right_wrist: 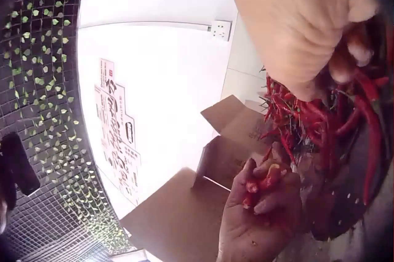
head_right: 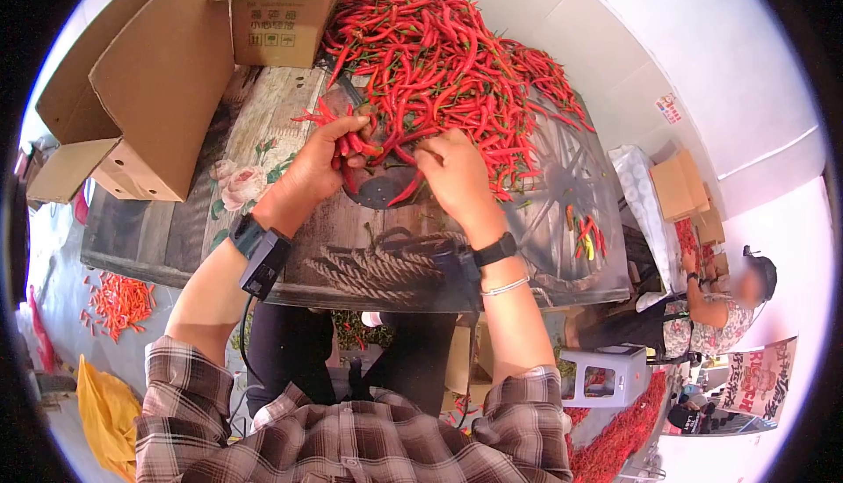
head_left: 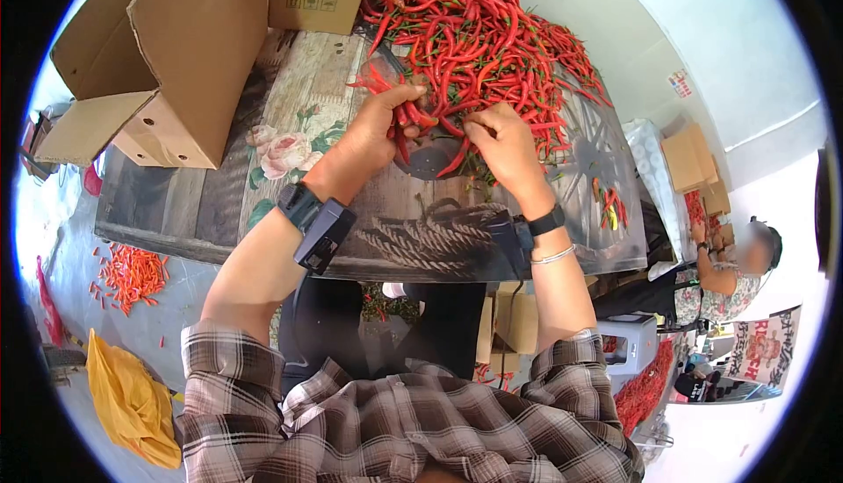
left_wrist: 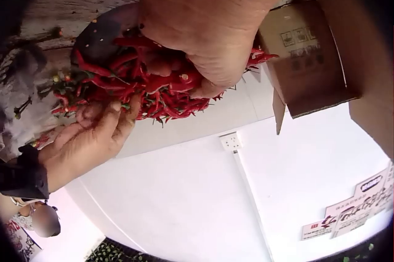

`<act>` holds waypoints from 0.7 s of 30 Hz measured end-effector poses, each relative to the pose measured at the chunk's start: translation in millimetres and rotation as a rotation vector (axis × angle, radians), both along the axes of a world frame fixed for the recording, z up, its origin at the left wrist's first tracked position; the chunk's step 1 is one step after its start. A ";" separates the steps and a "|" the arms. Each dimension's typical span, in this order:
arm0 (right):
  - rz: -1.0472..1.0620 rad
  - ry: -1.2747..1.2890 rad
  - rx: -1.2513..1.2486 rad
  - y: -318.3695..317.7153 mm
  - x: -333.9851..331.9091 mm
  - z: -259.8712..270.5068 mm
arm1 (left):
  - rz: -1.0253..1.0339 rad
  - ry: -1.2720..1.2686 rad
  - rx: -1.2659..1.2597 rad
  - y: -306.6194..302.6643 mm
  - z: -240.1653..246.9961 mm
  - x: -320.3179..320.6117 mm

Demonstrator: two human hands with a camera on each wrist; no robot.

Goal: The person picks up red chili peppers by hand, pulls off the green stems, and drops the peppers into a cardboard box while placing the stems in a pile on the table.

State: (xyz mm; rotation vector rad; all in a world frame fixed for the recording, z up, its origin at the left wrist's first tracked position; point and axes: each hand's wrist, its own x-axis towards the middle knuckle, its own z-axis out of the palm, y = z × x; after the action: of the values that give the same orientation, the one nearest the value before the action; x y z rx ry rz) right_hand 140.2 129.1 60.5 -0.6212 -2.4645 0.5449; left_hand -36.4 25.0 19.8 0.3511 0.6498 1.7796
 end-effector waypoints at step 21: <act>0.047 0.294 -0.811 -10.4 -23.5 20.5 | 0.069 -0.006 -0.021 -6.8 12.9 10.7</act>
State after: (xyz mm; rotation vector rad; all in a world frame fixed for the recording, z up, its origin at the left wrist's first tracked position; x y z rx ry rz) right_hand 116.7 118.7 81.0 -0.7103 -1.9255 1.5597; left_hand -25.7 18.2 32.7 0.3119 0.6830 1.8375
